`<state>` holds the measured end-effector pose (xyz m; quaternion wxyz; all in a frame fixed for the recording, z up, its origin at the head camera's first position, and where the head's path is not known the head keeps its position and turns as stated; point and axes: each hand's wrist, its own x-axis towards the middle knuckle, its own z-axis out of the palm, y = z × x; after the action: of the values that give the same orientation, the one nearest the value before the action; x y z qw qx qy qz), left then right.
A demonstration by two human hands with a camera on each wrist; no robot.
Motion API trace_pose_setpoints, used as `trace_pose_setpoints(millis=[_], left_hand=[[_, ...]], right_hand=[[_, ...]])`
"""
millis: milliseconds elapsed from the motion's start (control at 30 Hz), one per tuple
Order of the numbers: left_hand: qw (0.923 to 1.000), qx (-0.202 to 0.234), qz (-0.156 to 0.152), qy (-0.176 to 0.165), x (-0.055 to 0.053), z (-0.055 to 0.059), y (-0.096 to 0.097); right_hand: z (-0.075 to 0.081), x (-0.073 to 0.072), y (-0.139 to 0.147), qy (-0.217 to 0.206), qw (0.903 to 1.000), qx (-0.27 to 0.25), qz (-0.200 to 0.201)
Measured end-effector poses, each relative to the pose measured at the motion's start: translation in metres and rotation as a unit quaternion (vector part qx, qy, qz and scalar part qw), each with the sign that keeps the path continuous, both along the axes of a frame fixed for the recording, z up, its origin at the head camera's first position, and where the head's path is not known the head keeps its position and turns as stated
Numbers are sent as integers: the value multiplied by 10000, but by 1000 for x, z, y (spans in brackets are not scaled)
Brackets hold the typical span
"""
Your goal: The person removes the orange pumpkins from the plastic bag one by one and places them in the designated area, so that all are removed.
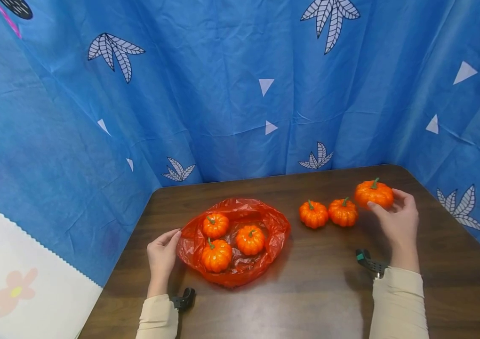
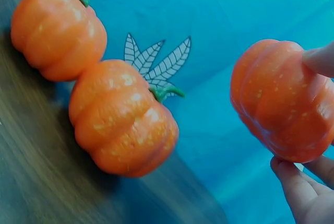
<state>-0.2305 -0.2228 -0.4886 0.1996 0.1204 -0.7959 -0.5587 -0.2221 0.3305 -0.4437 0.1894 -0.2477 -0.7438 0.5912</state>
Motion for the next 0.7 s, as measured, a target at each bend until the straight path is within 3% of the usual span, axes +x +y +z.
trace_pose_setpoints(millis=[467, 700], left_hand=[[10000, 9, -8, 50, -1, -1, -1], [10000, 38, -14, 24, -1, -1, -1]], right_hand=[[-8, -1, 6, -391, 9992, -85, -71], [-18, -4, 8, -482, 9976, -417, -267]])
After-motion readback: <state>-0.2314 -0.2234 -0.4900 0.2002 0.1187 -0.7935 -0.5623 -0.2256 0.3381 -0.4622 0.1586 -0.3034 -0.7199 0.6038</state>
